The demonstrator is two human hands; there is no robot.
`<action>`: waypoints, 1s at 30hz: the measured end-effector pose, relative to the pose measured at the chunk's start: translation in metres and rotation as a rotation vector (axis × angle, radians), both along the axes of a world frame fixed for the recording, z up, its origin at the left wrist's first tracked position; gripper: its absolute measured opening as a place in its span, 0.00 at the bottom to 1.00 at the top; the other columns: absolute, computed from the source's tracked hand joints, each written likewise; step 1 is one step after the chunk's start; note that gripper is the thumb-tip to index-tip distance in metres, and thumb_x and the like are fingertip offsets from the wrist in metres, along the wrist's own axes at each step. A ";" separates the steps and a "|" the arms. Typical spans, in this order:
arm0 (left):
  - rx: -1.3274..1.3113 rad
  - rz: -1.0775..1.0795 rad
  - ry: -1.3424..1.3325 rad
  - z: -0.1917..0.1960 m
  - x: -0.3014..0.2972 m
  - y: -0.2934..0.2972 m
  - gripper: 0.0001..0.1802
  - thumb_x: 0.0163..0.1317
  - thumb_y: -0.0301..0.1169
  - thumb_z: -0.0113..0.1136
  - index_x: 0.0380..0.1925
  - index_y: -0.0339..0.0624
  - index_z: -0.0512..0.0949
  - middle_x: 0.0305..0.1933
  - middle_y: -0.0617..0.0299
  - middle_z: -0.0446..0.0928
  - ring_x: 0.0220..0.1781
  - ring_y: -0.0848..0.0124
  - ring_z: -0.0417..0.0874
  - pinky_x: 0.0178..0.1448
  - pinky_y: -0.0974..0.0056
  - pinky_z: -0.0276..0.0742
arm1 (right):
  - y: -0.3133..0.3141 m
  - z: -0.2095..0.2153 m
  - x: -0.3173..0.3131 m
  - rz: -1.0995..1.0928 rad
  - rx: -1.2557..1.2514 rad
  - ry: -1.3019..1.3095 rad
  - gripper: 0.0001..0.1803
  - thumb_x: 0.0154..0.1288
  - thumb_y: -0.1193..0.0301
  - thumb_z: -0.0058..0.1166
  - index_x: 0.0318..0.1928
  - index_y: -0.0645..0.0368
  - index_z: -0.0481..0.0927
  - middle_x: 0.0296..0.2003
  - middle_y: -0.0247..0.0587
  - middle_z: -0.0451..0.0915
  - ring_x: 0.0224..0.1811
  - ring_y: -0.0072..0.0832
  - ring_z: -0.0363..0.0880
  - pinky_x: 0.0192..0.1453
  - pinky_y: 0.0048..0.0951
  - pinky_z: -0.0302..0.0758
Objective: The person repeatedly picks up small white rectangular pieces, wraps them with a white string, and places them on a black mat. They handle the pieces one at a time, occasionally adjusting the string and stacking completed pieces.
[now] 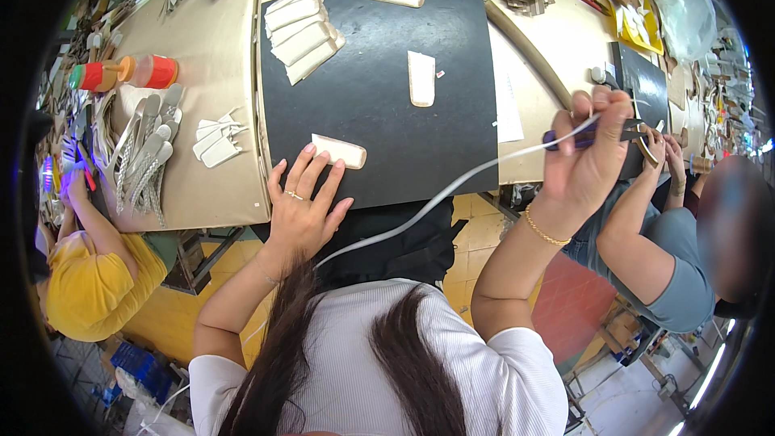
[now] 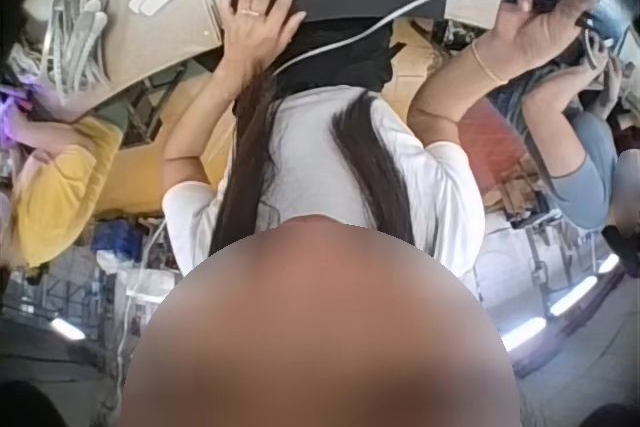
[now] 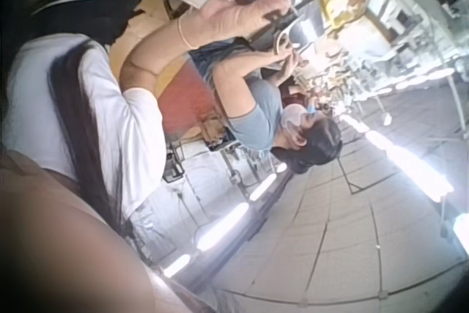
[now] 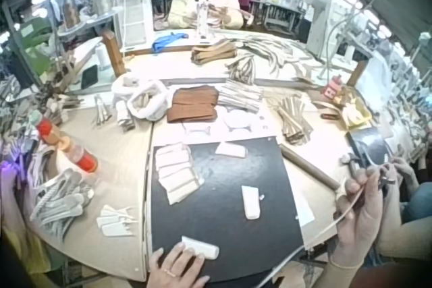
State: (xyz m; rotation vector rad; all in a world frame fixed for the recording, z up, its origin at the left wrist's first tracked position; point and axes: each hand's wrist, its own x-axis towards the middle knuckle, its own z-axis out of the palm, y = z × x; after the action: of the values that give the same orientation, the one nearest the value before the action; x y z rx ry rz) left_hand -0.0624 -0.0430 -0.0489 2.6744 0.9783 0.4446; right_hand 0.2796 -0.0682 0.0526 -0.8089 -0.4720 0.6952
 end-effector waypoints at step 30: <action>-0.009 0.037 -0.024 0.001 -0.003 0.004 0.28 0.62 0.40 0.72 0.61 0.44 0.80 0.69 0.52 0.72 0.71 0.55 0.71 0.69 0.48 0.61 | 0.079 -0.056 -0.139 0.878 -0.924 -0.942 0.14 0.58 0.72 0.67 0.43 0.66 0.85 0.29 0.49 0.87 0.34 0.41 0.90 0.43 0.36 0.83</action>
State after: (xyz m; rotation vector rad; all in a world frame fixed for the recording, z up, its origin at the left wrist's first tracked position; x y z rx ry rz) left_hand -0.0653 -0.0391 -0.0483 2.6408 1.0225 0.4777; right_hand 0.1407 0.0111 -0.0034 -1.8571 -1.4622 1.3686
